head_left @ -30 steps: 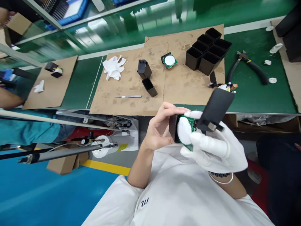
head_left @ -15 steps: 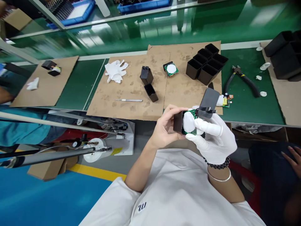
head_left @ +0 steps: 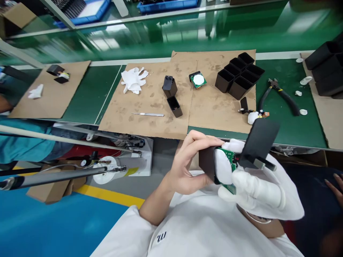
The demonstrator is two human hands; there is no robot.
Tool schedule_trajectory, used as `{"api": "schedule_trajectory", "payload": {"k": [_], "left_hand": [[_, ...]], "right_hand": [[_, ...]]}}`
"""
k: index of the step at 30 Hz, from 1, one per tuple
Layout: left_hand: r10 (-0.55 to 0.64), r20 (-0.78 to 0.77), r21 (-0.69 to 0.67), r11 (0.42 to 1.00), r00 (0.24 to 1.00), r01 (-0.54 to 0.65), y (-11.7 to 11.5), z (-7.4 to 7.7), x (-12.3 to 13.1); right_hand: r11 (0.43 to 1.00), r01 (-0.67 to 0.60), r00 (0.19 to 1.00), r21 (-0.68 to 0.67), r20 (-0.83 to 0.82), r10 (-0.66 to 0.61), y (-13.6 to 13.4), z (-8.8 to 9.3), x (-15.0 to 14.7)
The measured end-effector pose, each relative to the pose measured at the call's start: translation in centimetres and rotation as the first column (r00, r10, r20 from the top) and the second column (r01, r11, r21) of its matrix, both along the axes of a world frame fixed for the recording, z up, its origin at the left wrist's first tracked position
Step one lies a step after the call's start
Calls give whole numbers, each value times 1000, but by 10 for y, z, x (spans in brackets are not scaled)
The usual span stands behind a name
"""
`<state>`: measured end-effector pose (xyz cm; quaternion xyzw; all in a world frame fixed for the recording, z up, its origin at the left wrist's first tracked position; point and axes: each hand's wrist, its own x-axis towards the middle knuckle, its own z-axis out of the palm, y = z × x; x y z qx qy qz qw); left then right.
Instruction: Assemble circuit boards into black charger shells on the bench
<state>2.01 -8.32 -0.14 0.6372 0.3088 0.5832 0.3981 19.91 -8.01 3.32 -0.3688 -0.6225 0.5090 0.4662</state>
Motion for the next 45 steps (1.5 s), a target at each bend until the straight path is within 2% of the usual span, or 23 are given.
{"api": "schedule_trajectory", "payload": {"k": [1,3,6,8,9,12,13,14,17,18,20,22,23,25,26,28,31,34,38,40,45], "left_hand": [[-1,-2,-16,1000,1000,1,0,-3,0],[-3,10,-70,998,1000,3,3,-11,2],[40,95,-153,988,995,-25,11,-27,8],[77,158,-203,978,984,-44,19,-35,12],[67,184,-233,972,981,-23,23,-37,13],[-123,251,-329,922,960,204,29,-38,14],[-209,273,-348,889,939,299,30,-37,13],[-281,297,-359,853,913,379,30,-35,12],[-377,374,-401,758,848,514,27,-29,9],[-382,397,-412,738,835,534,26,-28,9],[-377,403,-416,736,834,534,23,-26,9],[-337,326,-403,796,883,452,20,-24,10],[-286,258,-391,843,923,370,19,-24,12],[-112,95,-336,932,989,138,20,-27,18],[-3,16,-289,957,1000,7,23,-29,22],[221,-92,-160,959,971,-233,34,-38,32],[464,-133,23,885,876,-466,58,-56,50],[551,-136,107,834,823,-541,77,-70,67],[526,-235,-41,835,818,-549,84,-74,82],[500,-291,-107,830,815,-547,82,-72,84],[472,-297,-137,839,830,-526,81,-69,85]], "right_hand": [[999,-12,998,36,55,10,3,-2,-1],[981,-24,990,191,143,-4,10,-7,-1],[910,-67,978,409,206,-20,21,-16,6],[908,-99,964,407,266,-14,27,-20,16],[916,-65,964,397,260,-45,30,-20,21],[910,122,976,396,121,-184,44,-13,41],[907,130,976,400,110,-189,50,-8,47],[914,71,979,399,150,-141,56,-3,52],[912,-285,920,295,352,173,75,12,63],[896,-361,892,257,376,251,80,16,64],[886,-407,876,222,368,310,85,20,65],[911,-354,904,209,326,277,85,19,63],[929,-316,919,195,307,248,83,17,61],[965,-198,951,171,273,147,77,8,55],[977,-118,961,175,267,68,74,1,51],[969,63,953,238,273,-129,68,-14,39],[869,275,867,411,284,-409,66,-38,18],[760,388,771,522,269,-578,72,-55,1],[672,407,685,619,280,-673,83,-68,-11],[643,384,659,663,292,-694,87,-72,-11],[609,345,594,714,337,-731,84,-73,-4]]}}
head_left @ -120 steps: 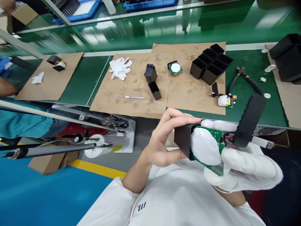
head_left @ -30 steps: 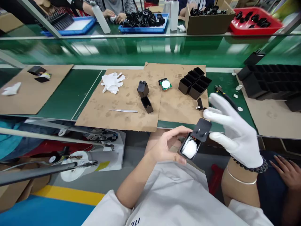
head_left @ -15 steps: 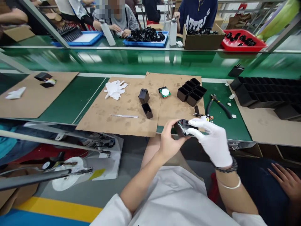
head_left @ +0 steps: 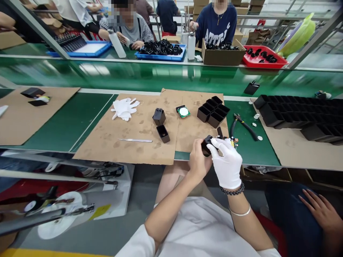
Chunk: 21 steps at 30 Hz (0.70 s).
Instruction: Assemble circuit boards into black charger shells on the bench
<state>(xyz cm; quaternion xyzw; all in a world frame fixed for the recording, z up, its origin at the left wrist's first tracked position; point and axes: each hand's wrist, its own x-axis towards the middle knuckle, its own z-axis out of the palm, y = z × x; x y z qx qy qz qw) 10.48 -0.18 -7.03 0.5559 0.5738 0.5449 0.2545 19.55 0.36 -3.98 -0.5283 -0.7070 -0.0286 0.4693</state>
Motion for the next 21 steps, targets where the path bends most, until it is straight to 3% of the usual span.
{"api": "schedule_trajectory", "payload": {"k": [9,21], "left_hand": [[24,-42,-22,999,999,-25,-1,-6,3],[2,-98,-4,1000,995,-3,-1,-8,0]], "right_hand": [[998,49,976,-38,215,-40,-7,19,11],[999,37,960,2,277,-36,0,15,7]]}}
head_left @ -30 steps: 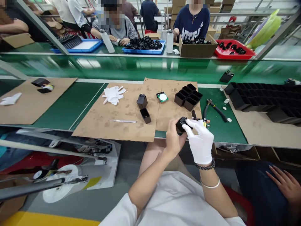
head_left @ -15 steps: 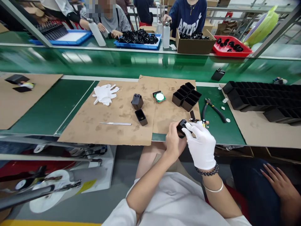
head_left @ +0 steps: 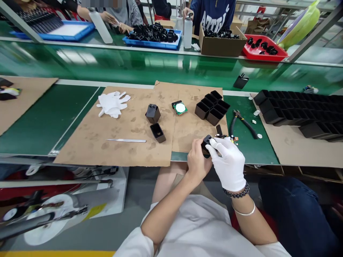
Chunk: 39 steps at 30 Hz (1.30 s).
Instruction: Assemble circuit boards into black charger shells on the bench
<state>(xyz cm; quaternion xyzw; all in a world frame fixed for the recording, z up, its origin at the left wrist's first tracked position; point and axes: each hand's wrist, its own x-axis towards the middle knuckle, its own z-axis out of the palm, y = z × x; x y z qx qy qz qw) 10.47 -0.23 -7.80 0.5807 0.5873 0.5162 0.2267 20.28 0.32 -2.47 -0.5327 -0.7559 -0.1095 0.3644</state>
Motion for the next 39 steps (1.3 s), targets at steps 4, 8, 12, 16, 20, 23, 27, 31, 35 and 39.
{"api": "schedule_trajectory", "payload": {"k": [4,8,12,16,20,23,27,31,35,39], "left_hand": [[-28,6,3,1000,1000,28,1,0,0],[-97,-24,-25,995,995,96,1,3,-10],[-255,-100,-101,964,962,246,-8,11,-41],[-228,-112,-151,966,967,210,-21,19,-77],[-215,-172,-107,974,961,198,-23,17,-87],[-191,-288,-48,982,938,185,-18,10,-81],[-134,-345,20,988,929,150,-17,2,-75],[-170,-255,-44,985,952,164,-19,7,-76],[-305,84,-151,937,949,315,-3,20,-75],[-438,376,-108,854,817,508,26,29,-66]], "right_hand": [[987,-36,999,-154,-27,33,2,-5,7],[961,-232,966,-152,-152,210,9,-18,17],[963,-267,950,-22,-177,259,4,-12,21],[985,-155,958,81,-230,170,-16,-5,16],[987,-160,968,-22,-200,152,-12,-18,7],[971,-224,964,-84,-164,208,-4,-18,8],[988,-143,952,63,-264,154,-5,-7,15],[982,-188,939,-11,-295,176,3,-22,13],[954,-271,914,-131,-345,213,16,-38,11],[922,-348,850,-170,-471,234,13,-40,15]]}}
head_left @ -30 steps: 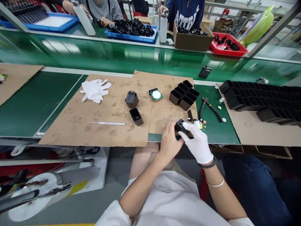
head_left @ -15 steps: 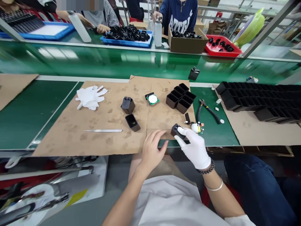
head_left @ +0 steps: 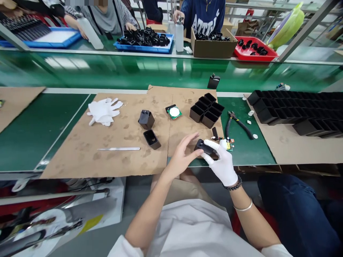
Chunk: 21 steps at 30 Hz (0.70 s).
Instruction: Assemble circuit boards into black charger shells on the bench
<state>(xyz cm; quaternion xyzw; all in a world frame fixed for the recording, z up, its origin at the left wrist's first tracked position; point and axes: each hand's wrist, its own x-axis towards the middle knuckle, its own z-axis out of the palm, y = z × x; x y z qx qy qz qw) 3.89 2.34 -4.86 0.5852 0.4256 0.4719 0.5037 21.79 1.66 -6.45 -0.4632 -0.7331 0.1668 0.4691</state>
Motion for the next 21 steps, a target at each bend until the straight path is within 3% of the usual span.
{"api": "schedule_trajectory", "payload": {"k": [4,8,14,21], "left_hand": [[-110,92,-24,993,990,112,13,3,9],[-98,182,-6,995,978,101,10,0,10],[-96,250,-59,992,964,114,8,3,9],[-63,193,-80,994,979,79,5,5,10]], "right_hand": [[980,-73,982,-184,-185,38,-5,-3,4],[934,-180,955,-308,-281,91,-4,-5,8],[904,-233,947,-358,-297,126,-3,-5,10],[933,-198,969,-299,-204,140,-3,-3,10]]}}
